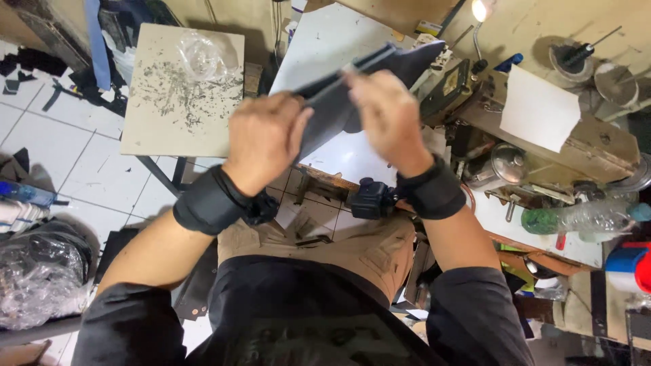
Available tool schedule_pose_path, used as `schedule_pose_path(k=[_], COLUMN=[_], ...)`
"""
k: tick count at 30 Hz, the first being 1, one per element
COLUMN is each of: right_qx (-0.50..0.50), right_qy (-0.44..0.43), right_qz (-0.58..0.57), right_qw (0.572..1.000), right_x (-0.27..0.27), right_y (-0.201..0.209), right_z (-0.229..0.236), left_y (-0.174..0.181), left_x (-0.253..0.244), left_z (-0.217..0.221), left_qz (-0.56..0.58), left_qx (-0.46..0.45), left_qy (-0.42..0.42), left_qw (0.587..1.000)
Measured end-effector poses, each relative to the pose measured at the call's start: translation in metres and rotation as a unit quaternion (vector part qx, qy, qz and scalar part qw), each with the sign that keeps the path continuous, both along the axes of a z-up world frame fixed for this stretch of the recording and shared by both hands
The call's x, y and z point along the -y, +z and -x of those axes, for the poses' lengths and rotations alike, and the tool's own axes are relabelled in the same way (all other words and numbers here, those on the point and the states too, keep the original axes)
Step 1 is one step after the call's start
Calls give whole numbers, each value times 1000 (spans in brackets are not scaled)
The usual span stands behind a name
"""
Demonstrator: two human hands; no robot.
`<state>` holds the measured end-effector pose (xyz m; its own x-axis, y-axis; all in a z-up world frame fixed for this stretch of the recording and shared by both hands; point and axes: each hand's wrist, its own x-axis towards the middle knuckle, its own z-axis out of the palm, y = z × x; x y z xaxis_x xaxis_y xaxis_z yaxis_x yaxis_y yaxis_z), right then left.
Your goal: The person finishes the edges of a leather bag using a cleaning agent and a scraper, then removes loose threads with a lighter.
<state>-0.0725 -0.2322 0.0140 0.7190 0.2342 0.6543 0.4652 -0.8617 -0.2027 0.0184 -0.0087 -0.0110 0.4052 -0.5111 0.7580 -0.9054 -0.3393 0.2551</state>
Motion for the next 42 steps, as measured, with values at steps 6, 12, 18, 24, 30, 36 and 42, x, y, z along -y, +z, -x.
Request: schedule_pose_path(k=[6,12,18,24,30,36,42], right_qx=[-61,-157,-82,-51,-82,-86,-76], right_qy=[-47,92,122,137,88,62,67], right_qz=[-257,-533,-568,-407,-333,-336,-336], right_qw=[963,826,810,902,935,936,937], right_x=[41,41,32,8,0,6,17], right_y=[-51,-98,-64,-1,-15,-20,-20], right_z=[21,29,13,4,-3,-14,-35], left_y=[-20,-56,-96,-190,-101,-58,-54], left_x=[-2,-29,-23,12,6,-5,-4], left_z=[-79,-133,-118,-112,-34,-11,-18], left_qz=[141,316,407,231,5,51,56], left_qx=[-114,-374,-616,-605,-414,-274,-127], left_qy=[-13,-116,-171,-94,-31,-95,-154], left_qw=[983,864,652,756,910,956,978])
